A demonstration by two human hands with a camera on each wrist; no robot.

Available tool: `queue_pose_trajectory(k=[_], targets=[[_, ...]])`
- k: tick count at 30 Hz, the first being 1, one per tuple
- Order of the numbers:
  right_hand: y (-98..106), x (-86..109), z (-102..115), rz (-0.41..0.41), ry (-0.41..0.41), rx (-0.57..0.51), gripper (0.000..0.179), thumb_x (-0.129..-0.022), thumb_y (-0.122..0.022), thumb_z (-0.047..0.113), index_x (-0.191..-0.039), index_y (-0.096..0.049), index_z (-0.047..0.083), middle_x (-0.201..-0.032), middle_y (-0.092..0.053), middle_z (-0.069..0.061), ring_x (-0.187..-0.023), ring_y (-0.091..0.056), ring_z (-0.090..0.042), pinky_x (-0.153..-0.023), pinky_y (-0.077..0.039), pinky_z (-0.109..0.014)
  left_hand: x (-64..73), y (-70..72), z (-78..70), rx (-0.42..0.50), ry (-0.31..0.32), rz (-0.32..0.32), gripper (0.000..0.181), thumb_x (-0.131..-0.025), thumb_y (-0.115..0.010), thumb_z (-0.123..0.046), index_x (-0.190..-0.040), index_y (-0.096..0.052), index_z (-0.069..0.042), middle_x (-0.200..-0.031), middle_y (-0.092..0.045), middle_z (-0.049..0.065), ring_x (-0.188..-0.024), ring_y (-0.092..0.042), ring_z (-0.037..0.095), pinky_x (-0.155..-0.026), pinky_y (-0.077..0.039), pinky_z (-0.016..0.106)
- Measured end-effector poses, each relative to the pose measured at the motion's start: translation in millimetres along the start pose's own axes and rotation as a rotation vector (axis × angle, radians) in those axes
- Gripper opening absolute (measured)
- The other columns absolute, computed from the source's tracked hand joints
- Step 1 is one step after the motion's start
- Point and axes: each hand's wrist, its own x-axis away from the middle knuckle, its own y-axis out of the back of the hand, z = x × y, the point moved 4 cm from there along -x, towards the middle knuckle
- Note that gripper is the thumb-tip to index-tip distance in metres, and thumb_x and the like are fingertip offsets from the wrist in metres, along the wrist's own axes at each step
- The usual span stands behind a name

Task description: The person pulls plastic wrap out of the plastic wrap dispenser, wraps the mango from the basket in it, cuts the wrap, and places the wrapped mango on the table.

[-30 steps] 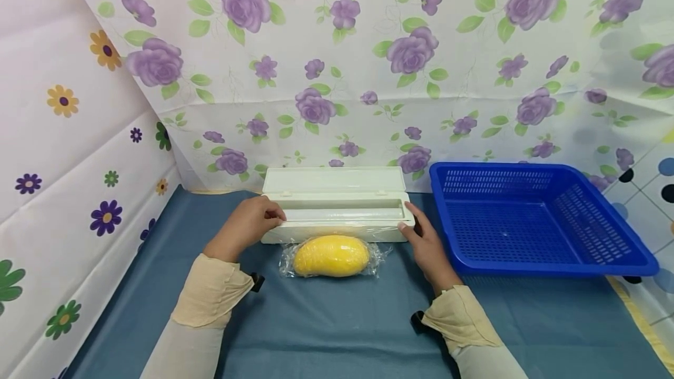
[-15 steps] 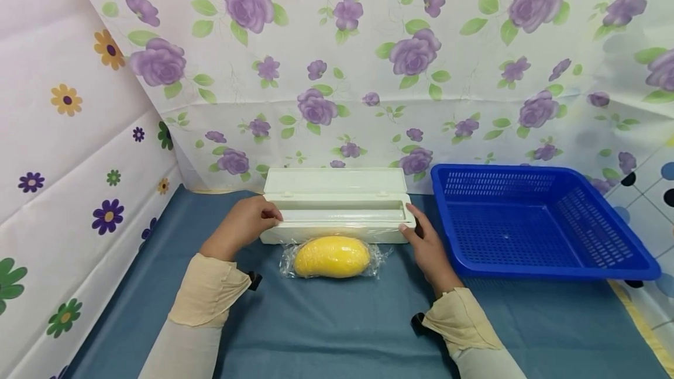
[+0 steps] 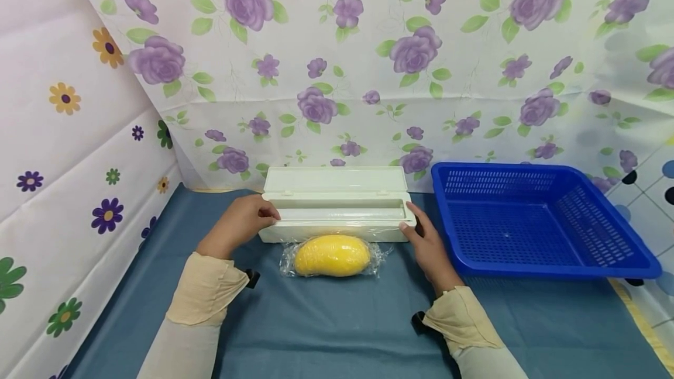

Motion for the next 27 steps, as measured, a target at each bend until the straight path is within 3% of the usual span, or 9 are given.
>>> queue_pose_trajectory(k=[27], targets=[[0.1, -0.5, 1.1, 0.0, -0.002, 0.001, 0.064, -0.105, -0.053, 0.038, -0.161, -0.025, 0.029, -0.17, -0.017, -0.006, -0.155, -0.022, -0.031, -0.122, -0.022, -0.059, -0.9, 2.7, 7.2, 0.022, 0.001, 0.03, 0.01, -0.096, -0.068, -0.013, -0.099, -0.078, -0.013, -0.101, -0.072, 0.007, -0.085, -0.062, 0.02, -0.077, -0.053, 0.039]])
